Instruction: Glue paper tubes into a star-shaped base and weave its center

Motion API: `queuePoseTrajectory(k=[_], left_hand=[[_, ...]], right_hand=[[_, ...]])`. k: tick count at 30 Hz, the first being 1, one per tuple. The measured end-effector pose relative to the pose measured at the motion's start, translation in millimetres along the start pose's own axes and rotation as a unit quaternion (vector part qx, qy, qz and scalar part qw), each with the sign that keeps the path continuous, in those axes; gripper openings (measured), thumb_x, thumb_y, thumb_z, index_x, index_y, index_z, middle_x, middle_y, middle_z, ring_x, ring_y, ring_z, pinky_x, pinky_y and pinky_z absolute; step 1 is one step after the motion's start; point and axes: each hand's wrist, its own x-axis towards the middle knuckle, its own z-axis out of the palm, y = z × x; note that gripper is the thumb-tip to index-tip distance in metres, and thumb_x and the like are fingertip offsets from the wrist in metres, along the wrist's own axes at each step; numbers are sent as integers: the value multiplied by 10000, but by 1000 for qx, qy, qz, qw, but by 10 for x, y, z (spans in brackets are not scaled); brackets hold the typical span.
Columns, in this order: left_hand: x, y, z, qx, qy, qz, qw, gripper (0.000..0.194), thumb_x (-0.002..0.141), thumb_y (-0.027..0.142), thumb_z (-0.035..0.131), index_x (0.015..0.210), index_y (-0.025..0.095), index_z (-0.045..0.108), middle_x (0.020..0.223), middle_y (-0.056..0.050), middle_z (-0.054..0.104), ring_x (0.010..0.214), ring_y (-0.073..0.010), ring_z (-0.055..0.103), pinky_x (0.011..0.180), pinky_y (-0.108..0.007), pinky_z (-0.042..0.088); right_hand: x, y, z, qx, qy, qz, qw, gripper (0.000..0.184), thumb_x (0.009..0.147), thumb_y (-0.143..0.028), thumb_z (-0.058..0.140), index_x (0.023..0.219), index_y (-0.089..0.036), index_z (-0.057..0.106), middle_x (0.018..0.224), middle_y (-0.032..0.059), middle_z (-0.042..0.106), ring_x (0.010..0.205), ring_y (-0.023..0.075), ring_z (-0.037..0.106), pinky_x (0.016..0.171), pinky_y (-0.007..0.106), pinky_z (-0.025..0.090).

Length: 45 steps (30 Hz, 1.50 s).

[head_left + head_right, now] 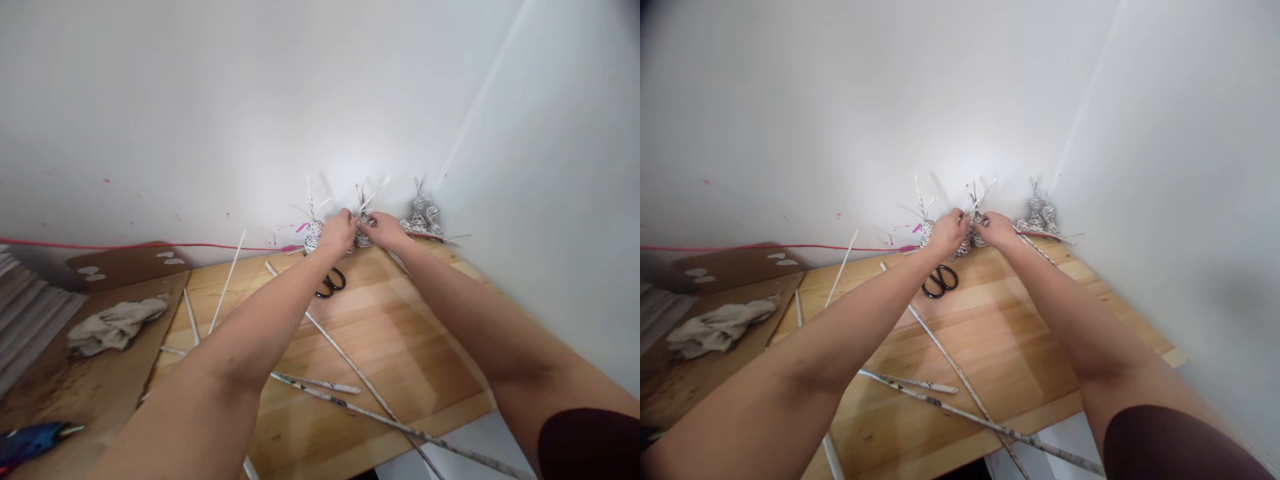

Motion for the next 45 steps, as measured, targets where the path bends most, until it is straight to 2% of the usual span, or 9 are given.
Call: queuePoseTrajectory(k=[7, 12, 17, 20, 24, 32, 37, 41, 45], left_hand=[[79, -22, 65, -36, 13, -1, 999, 301, 986, 336, 354, 1186, 211, 540, 933, -96, 719, 917, -249, 675, 796, -317, 456], [109, -38, 154, -49, 17, -29, 998, 361, 953, 248, 423, 1301, 159, 464, 1088, -153, 681, 1008, -269, 655, 864, -346, 456], [7, -67, 203, -74, 38, -2, 997, 566, 865, 154, 558, 1386, 121, 339, 1236, -210, 580, 1098, -296, 612, 935, -378, 447], [-82, -80, 194, -75, 48, 10, 996, 549, 834, 151, 597, 1331, 138, 365, 1254, -198, 544, 1130, -295, 592, 949, -386, 451], [-166, -63, 150, -56, 46, 22, 997, 567, 825, 163, 617, 1325, 144, 351, 1283, -201, 497, 1123, -289, 592, 946, -390, 461], [-165, -14, 19, -18, 49, 21, 998, 550, 851, 205, 598, 1350, 151, 374, 1273, -192, 503, 1054, -292, 628, 924, -378, 472], [-171, -87, -8, -40, 73, 35, 996, 582, 840, 220, 617, 1349, 162, 340, 1225, -182, 558, 1032, -287, 636, 907, -381, 470], [-194, -141, 22, -66, 63, 30, 995, 533, 853, 180, 569, 1323, 157, 318, 1050, -142, 653, 949, -264, 657, 861, -367, 475], [-246, -186, 69, -103, 67, 47, 991, 490, 860, 185, 537, 1291, 152, 307, 879, -90, 668, 813, -239, 664, 784, -347, 483]], right_hand=[[38, 53, 27, 88, -13, 51, 995, 385, 845, -462, 594, 1017, -131, 688, 824, 80, 710, 799, 207, 648, 690, 255, 432], [104, 95, 149, 147, -29, 58, 987, 288, 832, -366, 638, 994, -132, 679, 817, 67, 701, 761, 189, 647, 692, 252, 457], [56, 104, 207, 202, -36, 73, 976, 341, 869, -295, 605, 1174, -142, 617, 889, 57, 707, 714, 157, 658, 656, 245, 503], [-42, 152, 170, 236, -43, 81, 967, 473, 900, -302, 576, 1335, -133, 502, 939, 66, 710, 687, 140, 663, 613, 241, 522], [-167, 349, 25, 242, -33, 92, 965, 526, 883, -302, 604, 1364, -124, 482, 963, 85, 715, 665, 141, 661, 622, 257, 526], [-348, 958, -359, -23, 16, 128, 991, 235, 845, -321, 593, 961, -173, 734, 976, 88, 730, 951, 249, 656, 833, 329, 479], [-365, 1305, -477, -169, 8, 145, 975, 311, 868, -362, 558, 1059, -158, 694, 1098, 140, 696, 1019, 285, 633, 823, 345, 463], [-316, 1371, -496, -239, -24, 153, 959, 424, 858, -392, 576, 1186, -130, 639, 1100, 200, 675, 1062, 324, 603, 806, 372, 463], [-250, 1255, -559, -237, -39, 133, 962, 316, 839, -320, 583, 1102, -187, 697, 1038, 171, 698, 1071, 324, 585, 804, 375, 456]])
